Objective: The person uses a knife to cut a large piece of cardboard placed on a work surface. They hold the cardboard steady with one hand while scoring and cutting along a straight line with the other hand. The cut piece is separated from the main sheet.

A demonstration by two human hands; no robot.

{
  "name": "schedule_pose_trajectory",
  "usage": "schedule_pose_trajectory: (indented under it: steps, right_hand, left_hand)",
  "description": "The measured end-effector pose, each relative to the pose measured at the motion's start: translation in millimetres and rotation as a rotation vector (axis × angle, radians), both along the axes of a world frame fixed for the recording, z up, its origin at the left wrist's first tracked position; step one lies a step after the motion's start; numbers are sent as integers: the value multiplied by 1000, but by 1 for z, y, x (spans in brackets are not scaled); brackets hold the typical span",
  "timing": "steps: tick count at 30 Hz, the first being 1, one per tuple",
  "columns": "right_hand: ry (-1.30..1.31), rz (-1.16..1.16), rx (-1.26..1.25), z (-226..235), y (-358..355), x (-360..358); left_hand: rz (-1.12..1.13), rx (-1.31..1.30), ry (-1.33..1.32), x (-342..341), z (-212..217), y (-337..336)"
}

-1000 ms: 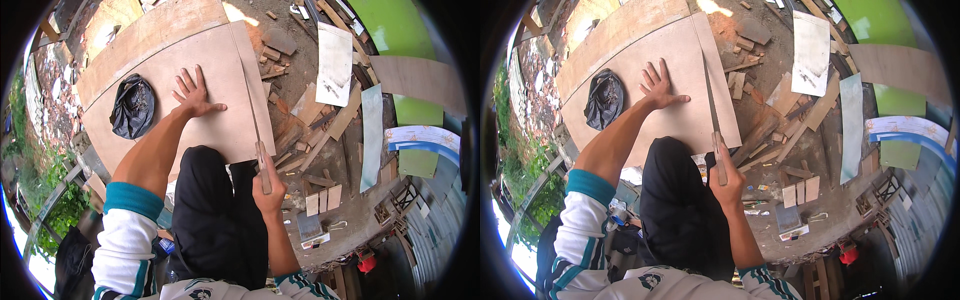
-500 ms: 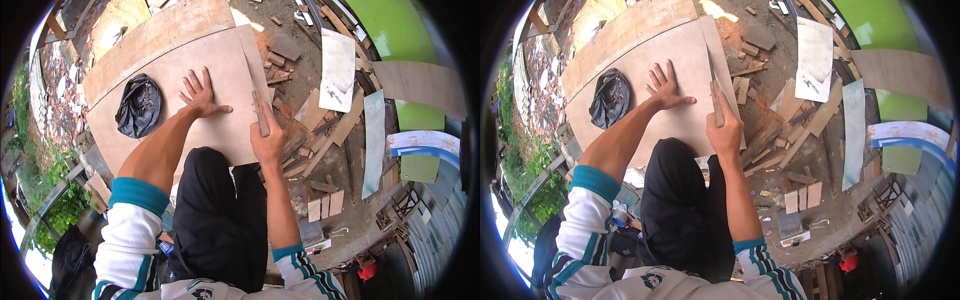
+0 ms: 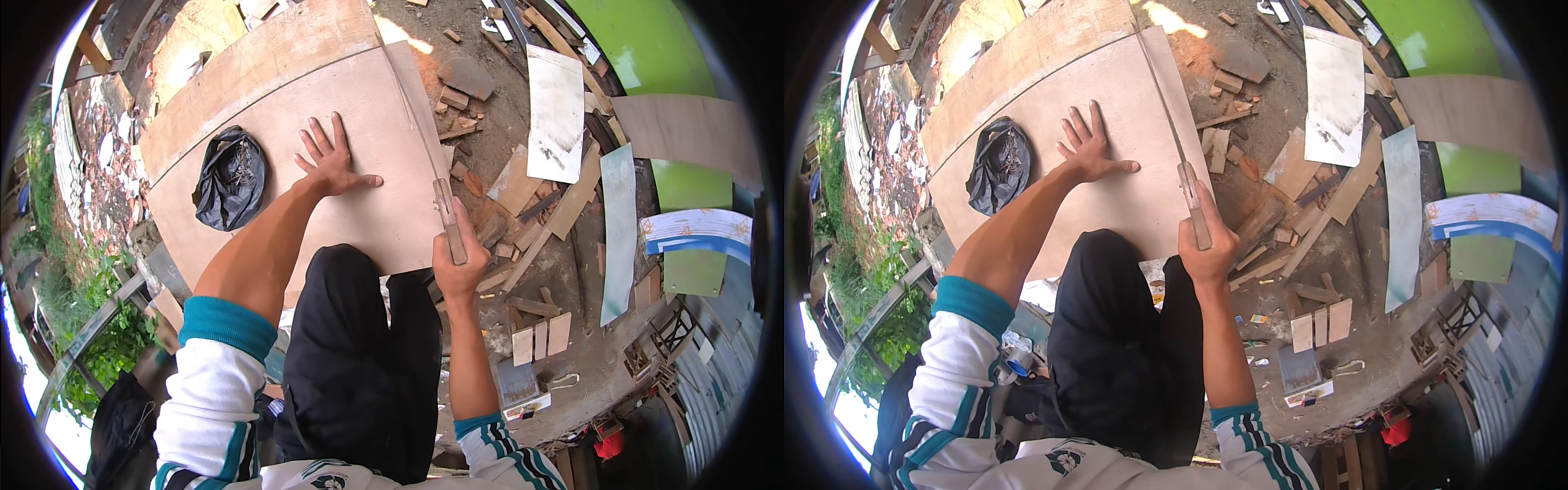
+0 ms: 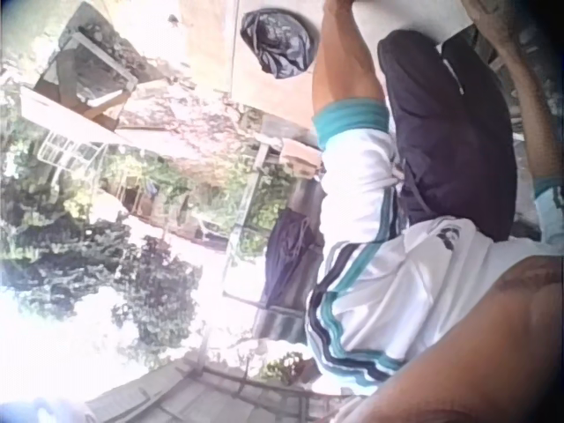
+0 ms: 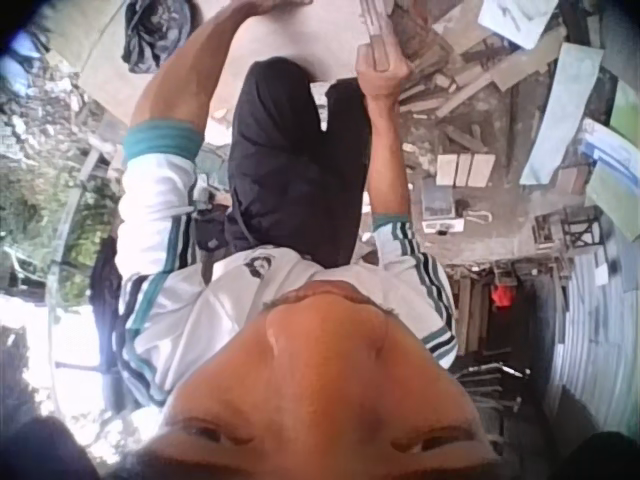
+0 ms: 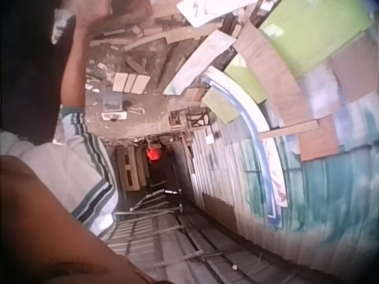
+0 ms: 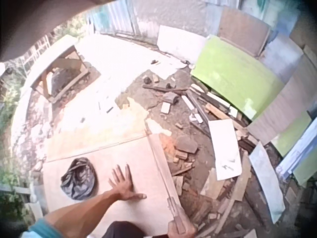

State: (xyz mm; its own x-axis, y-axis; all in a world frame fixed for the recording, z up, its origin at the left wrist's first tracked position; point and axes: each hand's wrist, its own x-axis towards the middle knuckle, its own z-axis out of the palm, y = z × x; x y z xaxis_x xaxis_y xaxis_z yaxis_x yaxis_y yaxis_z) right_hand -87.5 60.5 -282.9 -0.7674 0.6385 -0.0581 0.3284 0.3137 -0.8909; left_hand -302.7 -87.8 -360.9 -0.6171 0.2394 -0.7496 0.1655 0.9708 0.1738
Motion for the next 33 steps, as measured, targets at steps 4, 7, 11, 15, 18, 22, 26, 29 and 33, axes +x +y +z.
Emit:
schedule_pose_trajectory:
  steps: [4, 7, 11, 15, 18, 22, 26, 29, 33]
  right_hand:
    - [9, 113, 31, -4, 6, 71]
    - [-52, 171, 57, 9, 5, 125]
    - [-72, 194, 105, 32, 0, 156]
    - [-104, 152, 118, 45, -12, 170]
    - [-80, 123, 93, 55, -17, 165]
    - [-189, 132, 52, 76, -18, 158]
    - [-181, 140, 65, 80, -19, 161]
    - [-175, 143, 72, 83, -17, 153]
    - [-205, 131, 53, 82, -13, 136]
  left_hand:
    - [-17, -11, 14, 1, -2, -5]
    - [-18, -19, 6, 4, -4, -4]
    - [-7, -10, 1, 3, -4, -3]
    - [4, 2, -1, 4, -3, -4]
    - [-27, -6, 17, 5, -2, -3]
    - [-32, -4, 22, 4, -2, -5]
    - [-43, 5, 34, 5, -4, -7]
    - [-48, 6, 28, 4, 1, -6]
    - [-59, -1, 34, 4, 2, -6]
